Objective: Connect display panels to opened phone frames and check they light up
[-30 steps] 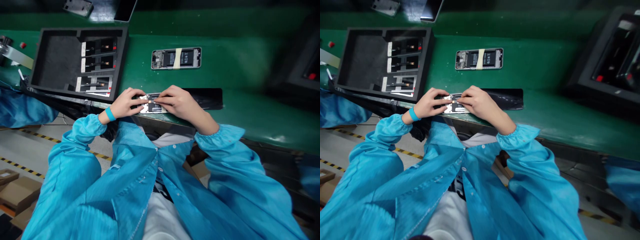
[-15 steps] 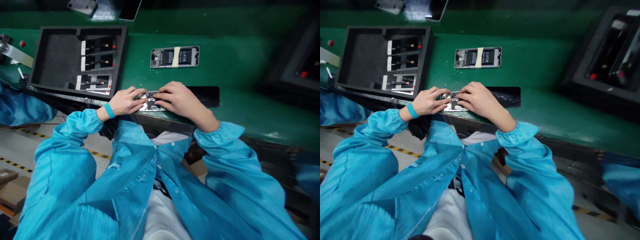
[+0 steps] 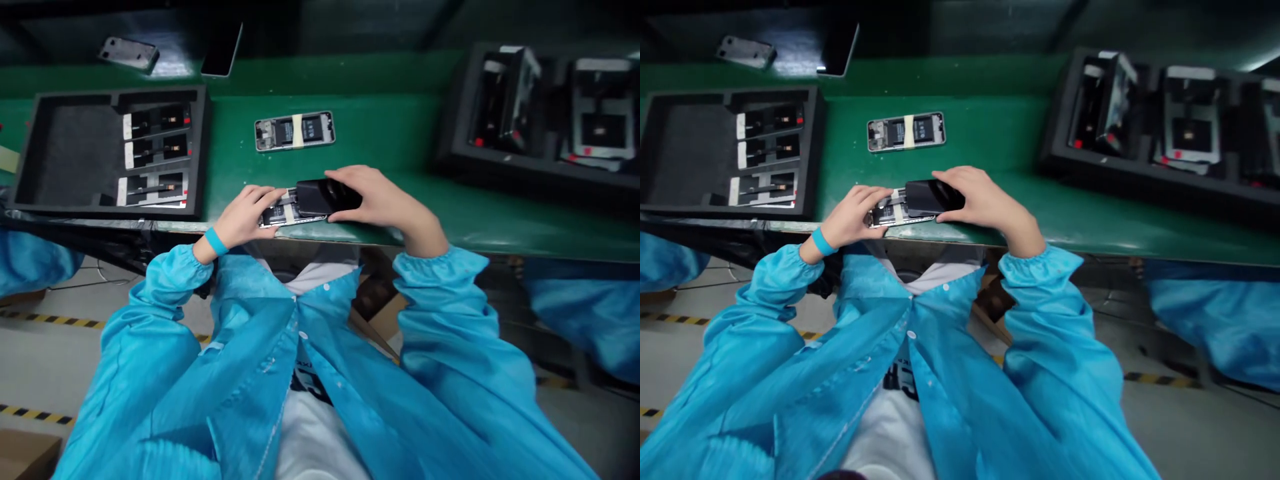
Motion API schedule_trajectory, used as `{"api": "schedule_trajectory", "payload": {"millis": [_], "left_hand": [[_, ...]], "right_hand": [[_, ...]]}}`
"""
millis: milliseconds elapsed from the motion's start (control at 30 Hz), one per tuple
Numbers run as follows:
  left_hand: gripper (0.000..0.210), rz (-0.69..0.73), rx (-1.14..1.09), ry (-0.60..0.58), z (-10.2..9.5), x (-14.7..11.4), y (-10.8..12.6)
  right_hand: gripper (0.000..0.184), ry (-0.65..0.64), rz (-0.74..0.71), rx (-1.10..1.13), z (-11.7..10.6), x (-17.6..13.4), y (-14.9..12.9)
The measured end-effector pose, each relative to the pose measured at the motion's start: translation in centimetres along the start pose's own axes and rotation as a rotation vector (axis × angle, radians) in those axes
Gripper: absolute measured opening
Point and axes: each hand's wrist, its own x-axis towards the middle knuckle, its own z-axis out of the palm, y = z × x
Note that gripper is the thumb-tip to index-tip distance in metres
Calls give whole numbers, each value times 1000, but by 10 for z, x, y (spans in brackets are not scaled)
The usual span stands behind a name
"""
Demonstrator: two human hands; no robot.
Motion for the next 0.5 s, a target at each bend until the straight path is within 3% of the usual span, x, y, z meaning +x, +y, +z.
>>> {"api": "schedule_trajectory", "payload": {"millis": [200,333,500], "left_hand": [[115,-12,23,-6,-3,16,17],[109,-9,-13,-24,7,32,28],[104,-45,-17,-25,8,32,29]], "right_hand": [[104,28,-64,58,14,1,-11],[97,87,-88,31,21,-2,-24],[70,111,-33,-50,10,-32,-18]]}}
